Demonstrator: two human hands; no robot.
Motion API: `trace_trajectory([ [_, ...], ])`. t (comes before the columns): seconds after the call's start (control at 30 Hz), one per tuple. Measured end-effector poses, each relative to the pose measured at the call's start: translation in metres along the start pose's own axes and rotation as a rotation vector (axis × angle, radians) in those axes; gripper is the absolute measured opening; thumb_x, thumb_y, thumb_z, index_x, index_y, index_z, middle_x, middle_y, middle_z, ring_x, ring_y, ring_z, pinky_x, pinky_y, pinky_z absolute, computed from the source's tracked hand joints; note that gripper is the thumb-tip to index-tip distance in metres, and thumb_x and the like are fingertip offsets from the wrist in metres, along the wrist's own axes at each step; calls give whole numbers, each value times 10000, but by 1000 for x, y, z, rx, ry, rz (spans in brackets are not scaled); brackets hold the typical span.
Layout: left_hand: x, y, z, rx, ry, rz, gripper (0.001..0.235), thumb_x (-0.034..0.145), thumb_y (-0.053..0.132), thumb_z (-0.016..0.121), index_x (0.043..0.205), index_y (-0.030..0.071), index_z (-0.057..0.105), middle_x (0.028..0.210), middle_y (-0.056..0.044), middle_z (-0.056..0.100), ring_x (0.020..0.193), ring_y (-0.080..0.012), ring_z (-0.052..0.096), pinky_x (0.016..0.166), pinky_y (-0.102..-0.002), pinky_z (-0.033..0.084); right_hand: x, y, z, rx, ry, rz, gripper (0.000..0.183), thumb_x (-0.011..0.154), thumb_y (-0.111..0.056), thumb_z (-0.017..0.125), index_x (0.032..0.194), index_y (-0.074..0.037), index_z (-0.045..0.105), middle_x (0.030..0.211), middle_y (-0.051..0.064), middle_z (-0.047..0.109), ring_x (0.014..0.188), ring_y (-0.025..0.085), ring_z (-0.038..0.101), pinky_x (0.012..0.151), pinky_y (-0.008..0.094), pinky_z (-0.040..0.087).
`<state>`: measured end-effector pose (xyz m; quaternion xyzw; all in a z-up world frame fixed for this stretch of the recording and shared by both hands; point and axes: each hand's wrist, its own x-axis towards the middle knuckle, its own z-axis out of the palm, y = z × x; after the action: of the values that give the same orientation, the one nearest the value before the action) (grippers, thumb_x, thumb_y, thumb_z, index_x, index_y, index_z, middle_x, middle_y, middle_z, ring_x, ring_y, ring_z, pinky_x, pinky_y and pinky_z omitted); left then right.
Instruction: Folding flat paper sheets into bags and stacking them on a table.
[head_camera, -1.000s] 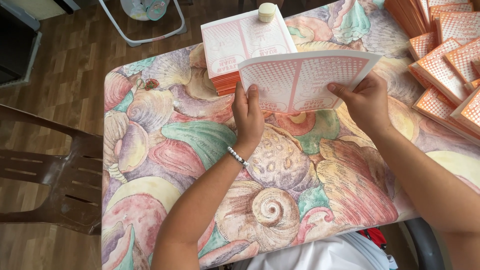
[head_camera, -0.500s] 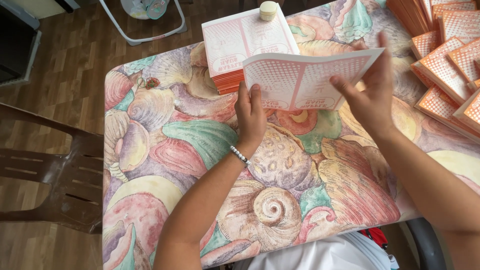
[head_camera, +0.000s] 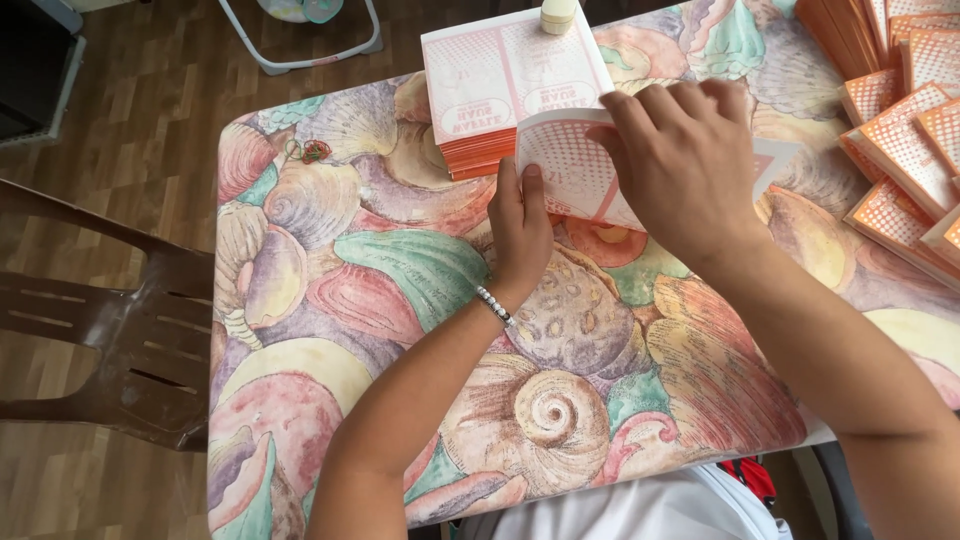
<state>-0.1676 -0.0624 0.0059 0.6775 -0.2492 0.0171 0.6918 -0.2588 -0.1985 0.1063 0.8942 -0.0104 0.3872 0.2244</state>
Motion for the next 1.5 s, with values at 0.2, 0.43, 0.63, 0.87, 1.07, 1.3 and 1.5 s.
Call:
trace_trajectory([
  [0.2,-35,16,-7,-86,-101,-46,231,1096,270,416,921,131,471,673,53,423,491,-50,343,396,-189,265,-1,17,-6,243,-114,-71,179,1191,-251,728,1038,-160,704,866,-38,714,695,132,676,534,287,516],
  [0.43,-99,61,-64,-382,-409,-477,338,1023,265,526,1244,21,602,1210,-105,694,1088,-202,675,875,-322,586,-9,16,-42,585,-574,-89,133,1011,-182,593,1065,-153,711,936,12,756,783,309,726,584,479,541],
  [0.63,-50,19,-96,219,-380,-45,284,1041,219,550,1246,31,608,1029,-126,641,1010,-244,632,850,-356,530,-58,-22,33,812,-696,31,89,959,-186,642,960,-131,711,883,67,736,836,370,732,637,499,583],
  [0.87,-6,-22,-82,619,-589,261,174,890,207,758,1059,188,795,975,-23,674,894,-300,695,779,-429,567,-79,-33,59,814,-562,-3,103,931,-109,670,939,-74,768,892,90,701,828,303,721,642,414,596],
  [1.07,-7,-27,-73,701,-673,297,130,864,162,742,981,174,799,887,-18,677,801,-327,715,733,-433,578,-90,-34,66,847,-462,-30,98,911,-64,685,928,-64,781,850,76,657,828,255,686,681,348,577],
  [1.3,-9,-30,-77,716,-637,402,73,868,159,735,913,181,788,787,25,659,769,-244,711,723,-374,555,-93,-31,62,847,-331,-87,95,947,-45,701,998,-26,779,839,103,646,817,269,666,709,348,569],
  [1.5,-12,-24,-78,749,-617,484,86,900,140,712,913,187,782,778,29,634,758,-210,689,692,-345,544,-90,-17,52,731,-420,-158,92,951,-71,678,965,-82,769,811,49,654,814,221,673,692,335,566],
])
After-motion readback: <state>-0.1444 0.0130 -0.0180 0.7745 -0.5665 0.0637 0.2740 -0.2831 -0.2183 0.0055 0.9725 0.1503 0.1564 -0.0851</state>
